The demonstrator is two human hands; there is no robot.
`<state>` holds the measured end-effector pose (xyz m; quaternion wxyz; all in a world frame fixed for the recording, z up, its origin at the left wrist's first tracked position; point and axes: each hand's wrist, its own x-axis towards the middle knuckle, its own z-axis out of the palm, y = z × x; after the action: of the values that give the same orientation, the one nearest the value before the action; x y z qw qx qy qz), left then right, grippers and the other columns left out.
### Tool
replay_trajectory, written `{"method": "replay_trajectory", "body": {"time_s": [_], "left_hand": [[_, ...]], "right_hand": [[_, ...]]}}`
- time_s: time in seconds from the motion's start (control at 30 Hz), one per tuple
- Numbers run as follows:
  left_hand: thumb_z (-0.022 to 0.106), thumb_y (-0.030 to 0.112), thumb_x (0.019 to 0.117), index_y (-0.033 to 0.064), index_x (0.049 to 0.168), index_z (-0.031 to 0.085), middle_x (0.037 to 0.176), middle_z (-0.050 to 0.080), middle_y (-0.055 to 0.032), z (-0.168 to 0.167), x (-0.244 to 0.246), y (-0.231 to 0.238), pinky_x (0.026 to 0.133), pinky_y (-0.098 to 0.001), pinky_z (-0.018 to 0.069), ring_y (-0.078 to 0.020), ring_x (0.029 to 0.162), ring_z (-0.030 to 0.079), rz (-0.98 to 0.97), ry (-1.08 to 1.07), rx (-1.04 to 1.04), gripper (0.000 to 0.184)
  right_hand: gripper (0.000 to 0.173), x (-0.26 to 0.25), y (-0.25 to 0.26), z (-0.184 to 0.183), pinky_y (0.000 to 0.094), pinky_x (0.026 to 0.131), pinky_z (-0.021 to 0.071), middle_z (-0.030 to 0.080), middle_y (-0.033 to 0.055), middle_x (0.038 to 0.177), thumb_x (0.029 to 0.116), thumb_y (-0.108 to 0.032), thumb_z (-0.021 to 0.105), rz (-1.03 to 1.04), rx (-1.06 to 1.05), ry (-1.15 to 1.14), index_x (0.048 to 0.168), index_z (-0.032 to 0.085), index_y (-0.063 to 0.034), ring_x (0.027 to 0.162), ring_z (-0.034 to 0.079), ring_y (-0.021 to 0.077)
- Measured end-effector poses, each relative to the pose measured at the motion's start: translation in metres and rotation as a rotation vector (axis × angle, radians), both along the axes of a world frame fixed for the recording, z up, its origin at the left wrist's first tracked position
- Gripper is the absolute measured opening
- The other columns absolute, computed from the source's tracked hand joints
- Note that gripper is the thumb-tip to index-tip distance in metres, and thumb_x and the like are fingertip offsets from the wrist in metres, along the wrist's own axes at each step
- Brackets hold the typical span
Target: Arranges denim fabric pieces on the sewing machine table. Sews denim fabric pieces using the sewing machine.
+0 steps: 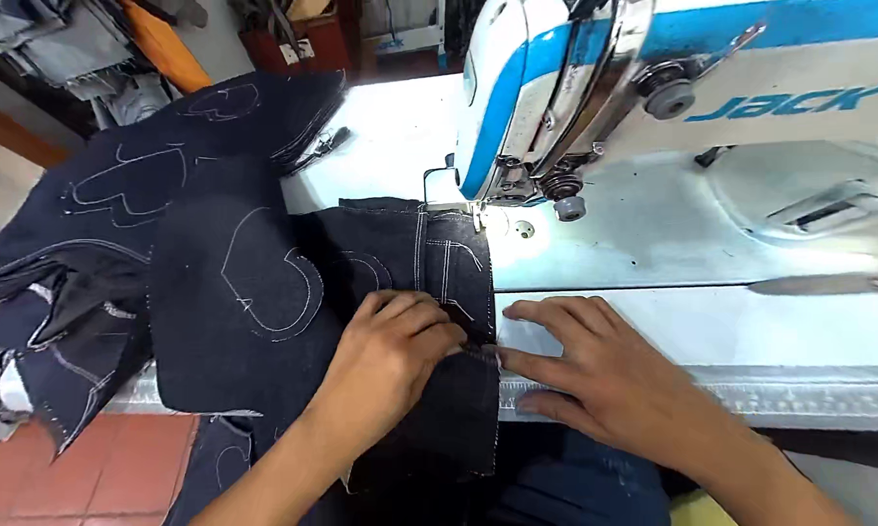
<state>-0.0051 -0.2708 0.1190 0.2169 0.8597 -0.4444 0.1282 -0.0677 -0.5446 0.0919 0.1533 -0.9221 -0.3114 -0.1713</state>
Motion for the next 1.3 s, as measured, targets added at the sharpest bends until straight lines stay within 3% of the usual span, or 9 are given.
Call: {"method": "replay_trajectory", "body": {"time_s": [0.17, 0.23, 0.33, 0.43, 0.53, 0.8, 1.07, 1.23, 1.3], "left_hand": [[0.065, 0.030, 0.0964, 0.0248, 0.097, 0.079, 0.091, 0.072, 0.0105, 0.002, 0.024, -0.003, 0.090, -0.0371, 0.0508, -0.0078, 0.099, 0.067, -0.048, 0.055, -0.050, 0.015], [0.064, 0.026, 0.0973, 0.0262, 0.096, 0.080, 0.098, 0.071, 0.0084, 0.000, 0.024, -0.003, 0.090, -0.0378, 0.0511, -0.0102, 0.102, 0.065, -0.053, 0.020, -0.038, 0.016], [0.055, 0.014, 0.1011, 0.0222, 0.110, 0.078, 0.116, 0.073, 0.0023, 0.000, 0.003, -0.004, 0.103, -0.0560, 0.0485, -0.0214, 0.119, 0.065, -0.022, -0.096, 0.093, 0.026], [0.046, 0.049, 0.1066, 0.0227, 0.129, 0.072, 0.135, 0.067, 0.0032, -0.009, -0.007, 0.000, 0.116, -0.0691, 0.0317, -0.0226, 0.137, 0.055, -0.001, -0.005, 0.108, 0.043], [0.044, 0.068, 0.0994, 0.0218, 0.133, 0.069, 0.137, 0.066, 0.0017, -0.014, 0.004, -0.006, 0.116, -0.0713, 0.0286, -0.0248, 0.140, 0.052, -0.002, -0.012, 0.101, 0.062], [0.041, 0.077, 0.0941, 0.0237, 0.137, 0.066, 0.140, 0.063, 0.0021, -0.014, 0.051, -0.027, 0.113, -0.0745, 0.0279, -0.0287, 0.144, 0.046, 0.010, -0.050, 0.136, 0.073], [0.047, 0.081, 0.0874, 0.0239, 0.141, 0.064, 0.139, 0.061, -0.0051, -0.005, 0.105, -0.036, 0.110, -0.0776, 0.0261, -0.0348, 0.142, 0.045, -0.016, -0.023, 0.196, 0.080], [0.051, 0.081, 0.0851, 0.0285, 0.137, 0.066, 0.146, 0.056, -0.0056, -0.001, 0.146, -0.040, 0.109, -0.0802, 0.0231, -0.0366, 0.146, 0.039, -0.074, 0.004, 0.193, 0.075], [0.056, 0.078, 0.0849, 0.0314, 0.134, 0.067, 0.151, 0.049, -0.0100, 0.004, 0.164, -0.044, 0.108, -0.0763, 0.0298, -0.0385, 0.146, 0.038, -0.058, 0.020, 0.195, 0.069]], "right_hand": [[0.046, 0.000, 0.000, -0.002, 0.0427, 0.085, 0.0461, 0.059, 0.0031, 0.134, 0.0989, -0.070, 0.040, 0.004, -0.044, -0.016, 0.129, 0.063, -0.0436, 0.116, 0.057, 0.0251], [0.045, -0.001, -0.001, -0.002, 0.0420, 0.085, 0.0460, 0.059, 0.0011, 0.137, 0.1009, -0.066, 0.040, 0.021, -0.040, -0.026, 0.130, 0.063, -0.0406, 0.115, 0.058, 0.0245], [0.042, -0.003, -0.001, -0.001, 0.0399, 0.092, 0.0442, 0.057, -0.0094, 0.147, 0.1049, -0.057, 0.042, 0.059, -0.029, -0.048, 0.129, 0.064, -0.0319, 0.121, 0.056, 0.0200], [0.044, -0.002, -0.002, 0.001, 0.0397, 0.092, 0.0434, 0.057, -0.0123, 0.147, 0.1039, -0.059, 0.043, 0.060, -0.023, -0.024, 0.128, 0.066, -0.0293, 0.122, 0.056, 0.0181], [0.050, 0.004, -0.005, 0.004, 0.0406, 0.092, 0.0445, 0.057, -0.0124, 0.148, 0.1027, -0.063, 0.041, 0.018, -0.021, 0.000, 0.128, 0.067, -0.0281, 0.124, 0.056, 0.0187], [0.056, 0.047, -0.020, 0.006, 0.0380, 0.083, 0.0455, 0.060, -0.0146, 0.143, 0.1003, -0.069, 0.037, -0.076, -0.045, -0.017, 0.130, 0.067, -0.0319, 0.114, 0.058, 0.0169], [0.060, 0.078, -0.021, 0.001, 0.0457, 0.095, 0.0466, 0.063, -0.0094, 0.140, 0.0973, -0.070, 0.042, -0.153, 0.019, -0.023, 0.130, 0.070, -0.0276, 0.130, 0.055, 0.0218], [0.053, 0.073, -0.026, -0.003, 0.0449, 0.097, 0.0478, 0.067, -0.0107, 0.135, 0.0979, -0.067, 0.047, -0.186, 0.065, -0.046, 0.127, 0.072, -0.0308, 0.129, 0.057, 0.0192], [0.051, 0.075, -0.027, -0.005, 0.0440, 0.097, 0.0483, 0.069, -0.0109, 0.132, 0.0977, -0.066, 0.048, -0.182, 0.094, -0.050, 0.124, 0.074, -0.0308, 0.126, 0.058, 0.0179]]}}
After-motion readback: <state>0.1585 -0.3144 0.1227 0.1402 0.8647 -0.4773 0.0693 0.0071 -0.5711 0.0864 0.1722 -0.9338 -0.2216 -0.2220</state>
